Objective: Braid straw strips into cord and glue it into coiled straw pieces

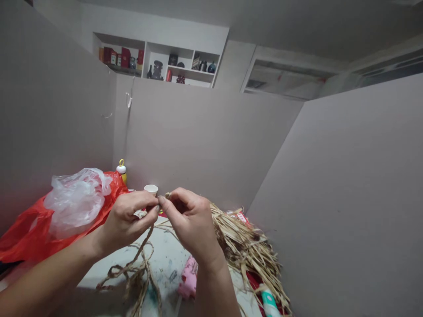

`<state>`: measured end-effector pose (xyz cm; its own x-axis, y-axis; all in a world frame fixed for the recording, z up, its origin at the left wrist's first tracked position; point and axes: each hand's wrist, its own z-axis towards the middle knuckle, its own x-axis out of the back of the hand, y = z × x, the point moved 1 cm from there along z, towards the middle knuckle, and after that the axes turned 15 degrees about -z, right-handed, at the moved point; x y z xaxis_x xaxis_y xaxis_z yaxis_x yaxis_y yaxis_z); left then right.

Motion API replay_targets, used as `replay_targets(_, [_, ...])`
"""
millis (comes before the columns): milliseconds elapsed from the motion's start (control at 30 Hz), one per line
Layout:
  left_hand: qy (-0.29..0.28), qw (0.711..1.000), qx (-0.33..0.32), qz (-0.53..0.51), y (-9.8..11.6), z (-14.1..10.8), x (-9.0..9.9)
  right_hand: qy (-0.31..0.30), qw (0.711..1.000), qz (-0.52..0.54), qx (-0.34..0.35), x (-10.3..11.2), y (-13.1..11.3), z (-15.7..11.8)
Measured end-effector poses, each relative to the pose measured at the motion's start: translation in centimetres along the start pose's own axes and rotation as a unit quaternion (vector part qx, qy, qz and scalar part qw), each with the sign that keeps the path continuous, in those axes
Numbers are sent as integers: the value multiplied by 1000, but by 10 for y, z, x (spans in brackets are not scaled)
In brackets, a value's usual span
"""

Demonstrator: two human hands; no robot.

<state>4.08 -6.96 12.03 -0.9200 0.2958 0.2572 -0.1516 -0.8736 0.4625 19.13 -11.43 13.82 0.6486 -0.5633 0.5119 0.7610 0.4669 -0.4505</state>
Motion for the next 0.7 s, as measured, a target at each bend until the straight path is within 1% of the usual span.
replay_targets(33, [21, 1000, 14, -18, 0, 0, -1, 18, 999, -15, 28, -1, -2, 0])
replay_targets(100, [68, 989, 83, -103, 0, 1, -2, 58, 993, -40, 91, -3, -6, -1])
replay_targets(167, [108, 955, 165, -221, 1, 2, -4, 90, 982, -63, 154, -5, -10, -2])
replay_targets(233, [137, 913, 221, -313, 1, 3, -7, 108, 971, -85, 197, -8, -11, -3])
replay_targets(300, [158, 886, 246, -361, 0, 4, -9, 114, 964, -101, 220, -10, -12, -4])
replay_targets(367, [170, 868, 259, -388, -4, 4, -10, 117, 960, -106, 232, -11, -12, -5])
replay_targets(433, [191, 854, 265, -405, -13, 6, -9, 128, 957, -104, 238, -11, -13, -7])
replay_targets(500, [233, 843, 263, -408, -26, 8, -6, 139, 960, -87, 227, -10, -15, -8])
replay_targets(567, [279, 830, 256, -410, -39, 11, 1, 140, 972, -41, 184, -8, -15, -8])
replay_targets(633, [293, 820, 267, -413, -49, 14, 7, 128, 986, 34, 98, -5, -12, -7])
replay_targets(667, [289, 820, 274, -410, -51, 15, 10, 114, 990, 74, 47, -5, -10, -5])
replay_targets(700, [281, 827, 275, -402, -50, 16, 12, 96, 989, 114, -2, -5, -7, -4])
